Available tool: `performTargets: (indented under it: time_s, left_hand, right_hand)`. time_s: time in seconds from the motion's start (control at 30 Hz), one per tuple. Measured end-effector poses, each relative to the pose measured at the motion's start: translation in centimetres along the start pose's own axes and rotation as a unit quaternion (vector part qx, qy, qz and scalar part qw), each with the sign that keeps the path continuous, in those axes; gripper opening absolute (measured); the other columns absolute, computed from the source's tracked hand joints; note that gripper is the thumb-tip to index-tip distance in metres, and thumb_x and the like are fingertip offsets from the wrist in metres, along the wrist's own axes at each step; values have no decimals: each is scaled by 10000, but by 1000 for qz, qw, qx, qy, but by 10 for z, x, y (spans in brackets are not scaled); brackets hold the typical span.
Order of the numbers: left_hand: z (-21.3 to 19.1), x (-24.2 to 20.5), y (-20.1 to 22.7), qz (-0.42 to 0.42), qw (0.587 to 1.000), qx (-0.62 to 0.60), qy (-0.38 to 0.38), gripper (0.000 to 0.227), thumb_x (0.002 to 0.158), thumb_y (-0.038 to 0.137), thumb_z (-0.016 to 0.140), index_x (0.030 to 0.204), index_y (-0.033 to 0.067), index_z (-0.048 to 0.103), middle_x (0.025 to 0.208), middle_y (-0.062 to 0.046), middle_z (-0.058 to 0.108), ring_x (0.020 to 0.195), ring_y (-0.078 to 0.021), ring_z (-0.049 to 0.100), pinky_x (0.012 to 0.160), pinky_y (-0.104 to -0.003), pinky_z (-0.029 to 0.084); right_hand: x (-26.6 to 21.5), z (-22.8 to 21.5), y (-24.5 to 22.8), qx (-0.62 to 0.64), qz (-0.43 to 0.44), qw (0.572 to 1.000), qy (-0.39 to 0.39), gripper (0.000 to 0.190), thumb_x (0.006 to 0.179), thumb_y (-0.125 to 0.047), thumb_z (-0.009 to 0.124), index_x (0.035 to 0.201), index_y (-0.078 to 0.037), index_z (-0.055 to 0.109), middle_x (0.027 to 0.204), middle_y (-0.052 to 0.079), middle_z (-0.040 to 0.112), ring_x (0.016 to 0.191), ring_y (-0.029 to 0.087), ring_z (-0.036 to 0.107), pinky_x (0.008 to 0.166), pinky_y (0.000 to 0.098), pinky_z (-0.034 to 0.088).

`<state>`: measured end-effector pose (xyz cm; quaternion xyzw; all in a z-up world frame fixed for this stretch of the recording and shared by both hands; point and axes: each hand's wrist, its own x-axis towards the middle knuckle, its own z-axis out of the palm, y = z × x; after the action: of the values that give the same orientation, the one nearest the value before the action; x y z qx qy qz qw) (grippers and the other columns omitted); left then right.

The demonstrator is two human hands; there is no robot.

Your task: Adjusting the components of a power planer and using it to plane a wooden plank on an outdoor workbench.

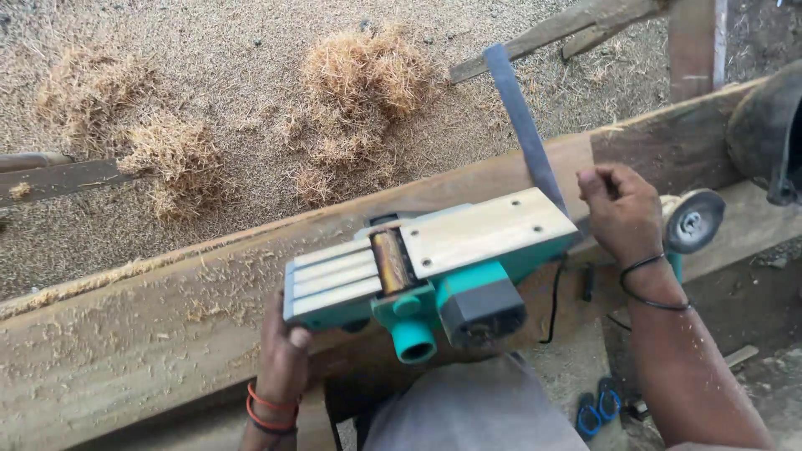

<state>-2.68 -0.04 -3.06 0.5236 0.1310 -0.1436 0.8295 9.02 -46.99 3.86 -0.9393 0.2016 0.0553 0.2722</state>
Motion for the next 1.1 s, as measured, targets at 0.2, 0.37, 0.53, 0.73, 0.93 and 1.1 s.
performTargets:
  time_s: [0.2, 0.37, 0.53, 0.73, 0.93, 1.1]
  left_hand:
    - [46, 16, 11, 104, 991, -40, 78, 834, 1037, 613, 509, 1563, -23, 387, 1442, -150, 562, 1304, -244, 584, 1066, -393, 515]
    - [65, 23, 16, 79, 984, -68, 146, 751, 1061, 597, 505, 1483, -23, 499, 1264, -155, 657, 1050, -253, 666, 844, -381, 561]
    - [73, 11, 23, 67, 984, -46, 161, 697, 1060, 597, 457, 1474, 40, 515, 1297, -117, 660, 1105, -224, 676, 868, -359, 573]
    - [84, -21, 8, 107, 962, 5, 252, 674, 1044, 572, 520, 1497, 74, 490, 1371, -68, 573, 1123, -188, 574, 930, -354, 531]
    - [124, -57, 13, 272, 894, 192, 301, 776, 1004, 496, 712, 1519, 31, 367, 1535, -149, 406, 1338, -285, 468, 1042, -402, 471]
    - [140, -61, 48, 398, 707, 555, 185, 786, 931, 592, 703, 1466, 56, 492, 1559, -203, 428, 1503, -387, 383, 1252, -554, 352]
  right_hand:
    - [-38, -12, -41, 361, 3, 904, -227, 622, 1003, -559, 419, 1362, -83, 598, 1219, -3, 714, 1048, 123, 687, 822, 300, 575]
    - [-57, -15, -6, 319, -96, 921, -204, 483, 1024, -412, 558, 1359, -68, 612, 1174, 53, 720, 1049, 171, 681, 895, 334, 572]
    - [-65, -64, 81, -51, -53, 996, -46, 319, 1002, -344, 666, 1150, -67, 724, 1107, 145, 759, 1000, 274, 740, 873, 384, 582]
    - [-100, -24, 165, -213, -275, 936, -57, 539, 743, -349, 769, 1189, -63, 674, 1166, 222, 662, 1078, 415, 607, 868, 528, 484]
    - [-90, 0, 193, -259, -229, 935, -78, 233, 861, -246, 671, 1077, -161, 652, 1048, 118, 652, 1084, 364, 618, 938, 525, 492]
    - [-88, -29, 176, -252, -203, 918, -229, 207, 940, -300, 589, 1035, -116, 576, 948, 196, 636, 868, 433, 658, 766, 510, 533]
